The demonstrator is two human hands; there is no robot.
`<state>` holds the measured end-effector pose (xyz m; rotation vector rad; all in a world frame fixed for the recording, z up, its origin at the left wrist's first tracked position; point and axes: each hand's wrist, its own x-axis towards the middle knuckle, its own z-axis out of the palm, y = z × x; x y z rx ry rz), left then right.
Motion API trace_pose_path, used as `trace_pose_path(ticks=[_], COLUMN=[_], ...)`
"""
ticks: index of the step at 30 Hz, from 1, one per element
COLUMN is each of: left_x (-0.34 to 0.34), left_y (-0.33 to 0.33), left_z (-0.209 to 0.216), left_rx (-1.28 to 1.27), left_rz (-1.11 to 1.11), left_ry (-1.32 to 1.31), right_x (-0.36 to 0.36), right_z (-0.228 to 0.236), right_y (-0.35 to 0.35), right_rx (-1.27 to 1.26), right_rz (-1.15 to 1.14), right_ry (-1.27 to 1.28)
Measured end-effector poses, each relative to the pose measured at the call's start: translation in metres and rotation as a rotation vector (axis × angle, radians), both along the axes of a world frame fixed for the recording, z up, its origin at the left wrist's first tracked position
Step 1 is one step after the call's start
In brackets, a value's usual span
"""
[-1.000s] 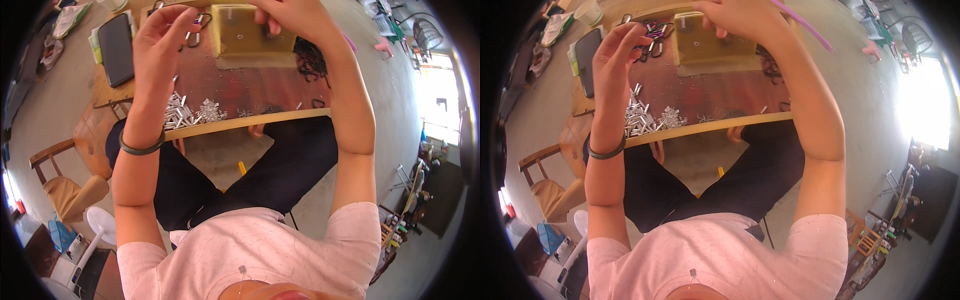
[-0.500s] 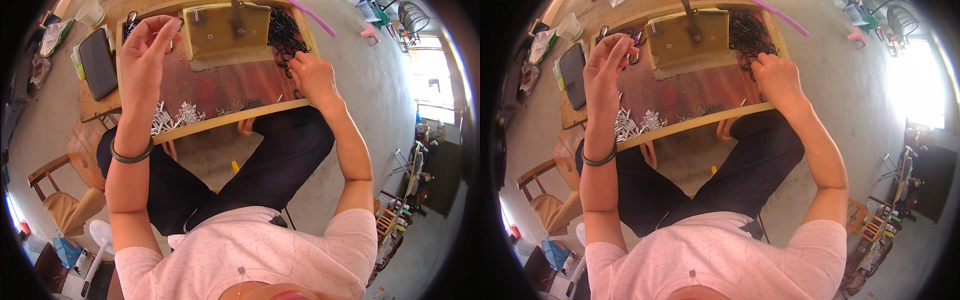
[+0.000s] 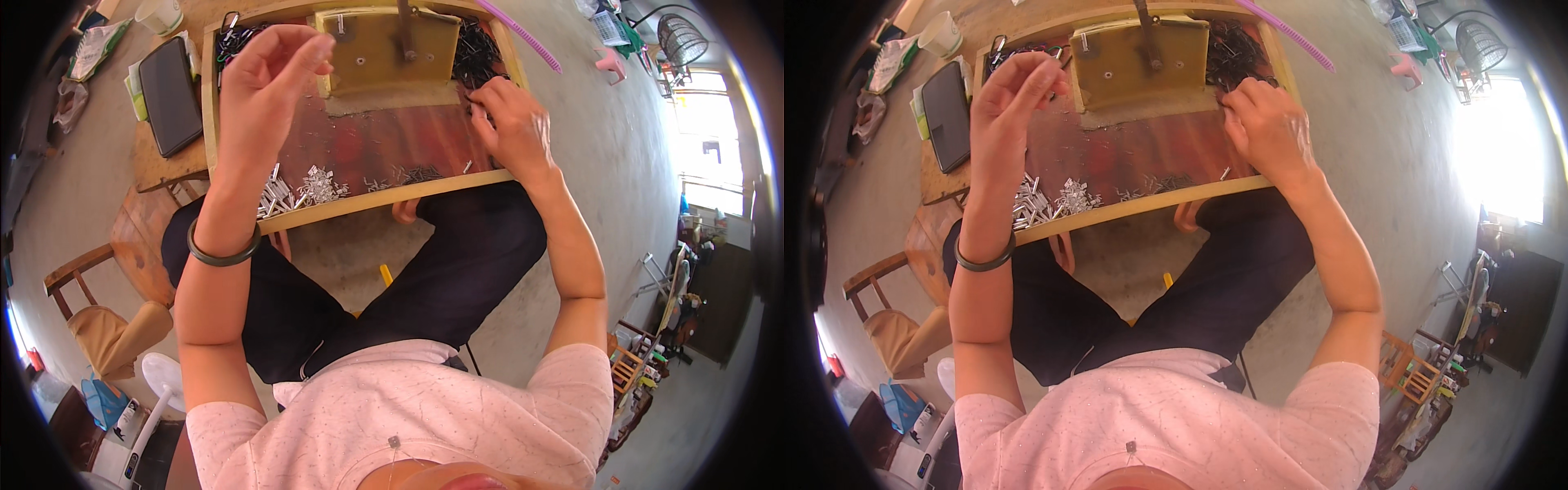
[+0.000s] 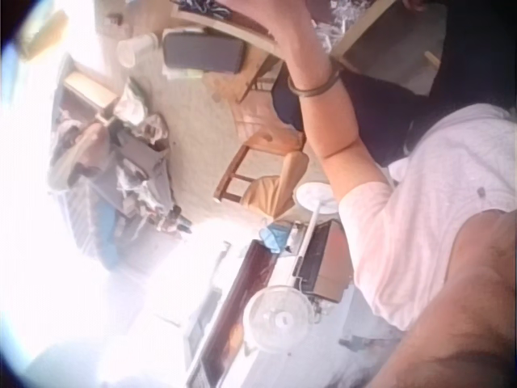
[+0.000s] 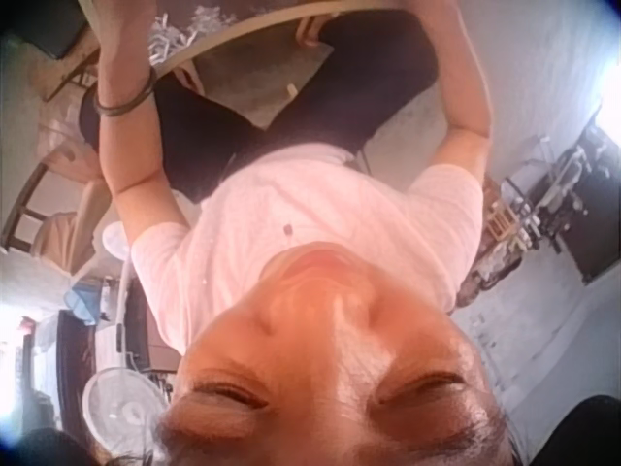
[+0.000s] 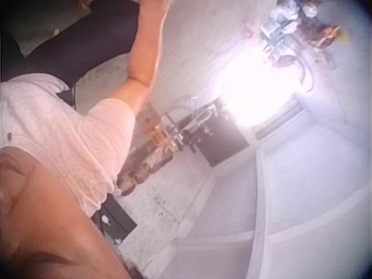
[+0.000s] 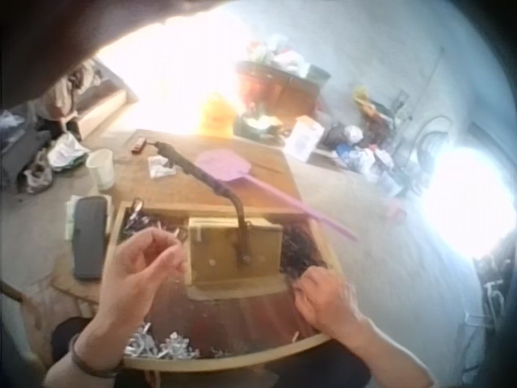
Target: The person assembles small metal components onto plastic or rubber parts by hand and using a small desktop press.
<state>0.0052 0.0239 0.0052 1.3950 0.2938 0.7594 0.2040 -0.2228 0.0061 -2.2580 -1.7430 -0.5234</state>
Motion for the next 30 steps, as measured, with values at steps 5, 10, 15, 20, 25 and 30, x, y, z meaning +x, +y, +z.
trace_pose_path(ticks=[5, 10, 15, 20, 25, 30], left_x=[0.002, 0.001, 0.004, 0.01, 0.015, 0.027], left_y=[-0.005, 0.009, 0.033, 0.038, 0.036, 0.043], left_z=[0.001, 0.006, 0.005, 0.005, 0.005, 0.001], left_rx=[0.106, -0.001, 0.063, 0.071, 0.096, 0.046], left_rz=[-0.19, -0.291, -0.203, -0.225, -0.164, -0.055], left_ry=[0.22, 0.202, 0.219, 0.238, 0.277, 0.262], right_x=[-0.038, -0.053, -0.054, -0.034, -0.027, -0.021], right_z=[0.022, 0.027, 0.033, 0.021, 0.03, 0.026], right_y=[0.05, 0.104, 0.123, 0.133, 0.142, 0.137], right_rx=[0.261, 0.417, 0.3, 0.296, 0.446, 0.299], right_rz=[0.206, 0.378, 0.336, 0.377, 0.402, 0.263], right_ry=[0.068, 0.161, 0.533, 0.372, 0.134, 0.162])
